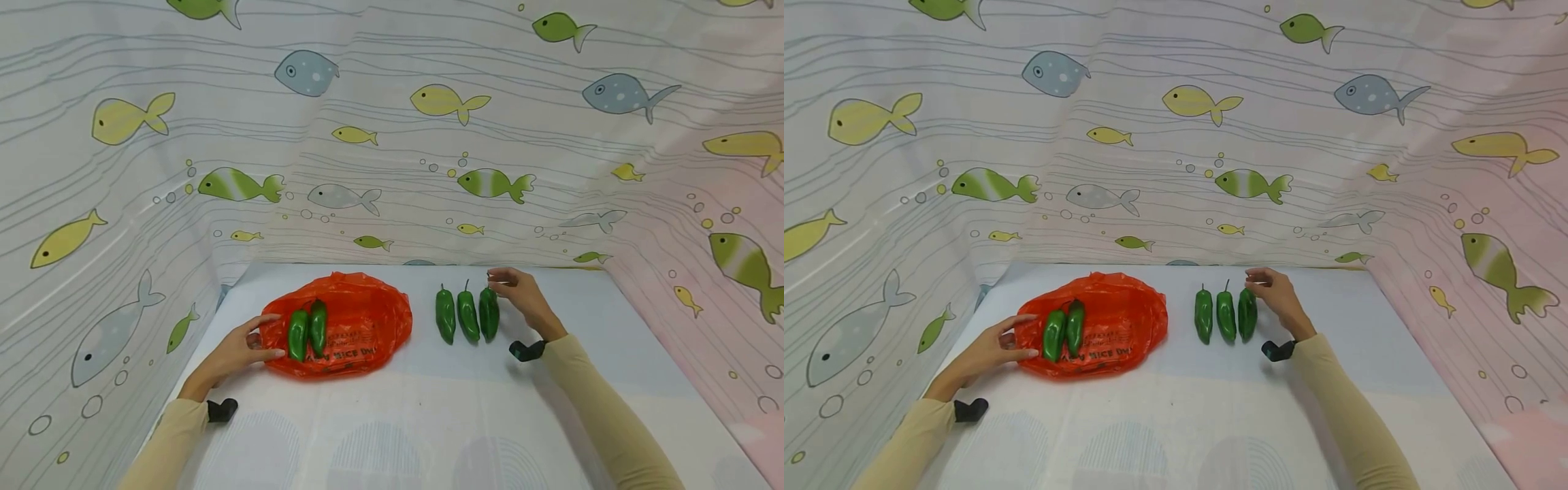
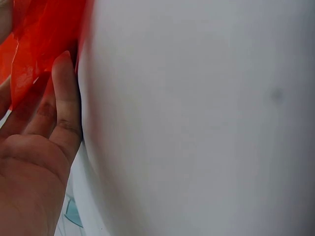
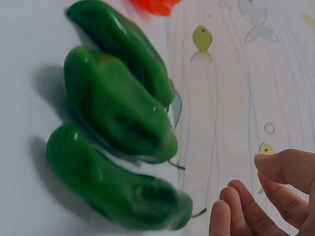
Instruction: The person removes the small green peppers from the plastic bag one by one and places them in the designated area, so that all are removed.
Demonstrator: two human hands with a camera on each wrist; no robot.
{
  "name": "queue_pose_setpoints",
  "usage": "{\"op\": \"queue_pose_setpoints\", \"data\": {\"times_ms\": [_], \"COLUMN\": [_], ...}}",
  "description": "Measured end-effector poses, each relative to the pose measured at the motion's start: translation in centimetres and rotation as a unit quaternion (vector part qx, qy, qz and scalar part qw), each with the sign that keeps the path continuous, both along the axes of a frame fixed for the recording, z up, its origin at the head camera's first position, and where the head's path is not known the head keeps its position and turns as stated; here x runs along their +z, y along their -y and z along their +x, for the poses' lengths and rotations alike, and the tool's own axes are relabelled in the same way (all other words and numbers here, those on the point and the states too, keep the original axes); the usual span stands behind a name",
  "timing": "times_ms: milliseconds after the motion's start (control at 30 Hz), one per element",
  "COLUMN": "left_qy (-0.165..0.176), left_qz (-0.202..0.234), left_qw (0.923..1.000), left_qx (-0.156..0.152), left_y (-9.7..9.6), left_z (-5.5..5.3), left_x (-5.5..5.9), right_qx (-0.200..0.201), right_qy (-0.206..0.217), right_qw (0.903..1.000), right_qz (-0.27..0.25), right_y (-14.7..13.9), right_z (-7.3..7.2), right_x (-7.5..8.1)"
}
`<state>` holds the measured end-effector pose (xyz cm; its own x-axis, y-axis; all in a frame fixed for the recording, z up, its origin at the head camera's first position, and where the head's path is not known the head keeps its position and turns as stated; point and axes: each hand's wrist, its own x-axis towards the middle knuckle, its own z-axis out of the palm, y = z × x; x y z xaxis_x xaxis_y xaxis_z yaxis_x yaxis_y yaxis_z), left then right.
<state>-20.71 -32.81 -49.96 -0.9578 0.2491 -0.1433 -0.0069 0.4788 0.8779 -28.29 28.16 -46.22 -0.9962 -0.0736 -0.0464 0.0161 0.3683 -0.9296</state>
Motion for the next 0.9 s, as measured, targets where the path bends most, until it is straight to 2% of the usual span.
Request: {"op": "queue_pose_setpoints", "data": {"times_ms": [333,567,900], "left_qy": [0.001,-0.004,0.001], "left_qz": [-0.014,-0.006,0.0], "left_qw": [0.9999,1.0,1.0], "left_qx": [0.004,0.001,0.002], "left_y": [-0.4,-0.4,-0.2], "left_z": [0.0,0.2,0.2], "left_x": [0.4,0.2,0.3], "right_qx": [0.044,0.087,0.136], "right_qy": [-0.016,-0.026,-0.055], "right_qw": [0.9989,0.9959,0.9888], "right_qz": [-0.005,-0.008,0.027], "right_y": [3.8,6.7,10.9], "right_z": [0.3,0.8,1.2], "right_x": [1.2,1.8,2.5]}}
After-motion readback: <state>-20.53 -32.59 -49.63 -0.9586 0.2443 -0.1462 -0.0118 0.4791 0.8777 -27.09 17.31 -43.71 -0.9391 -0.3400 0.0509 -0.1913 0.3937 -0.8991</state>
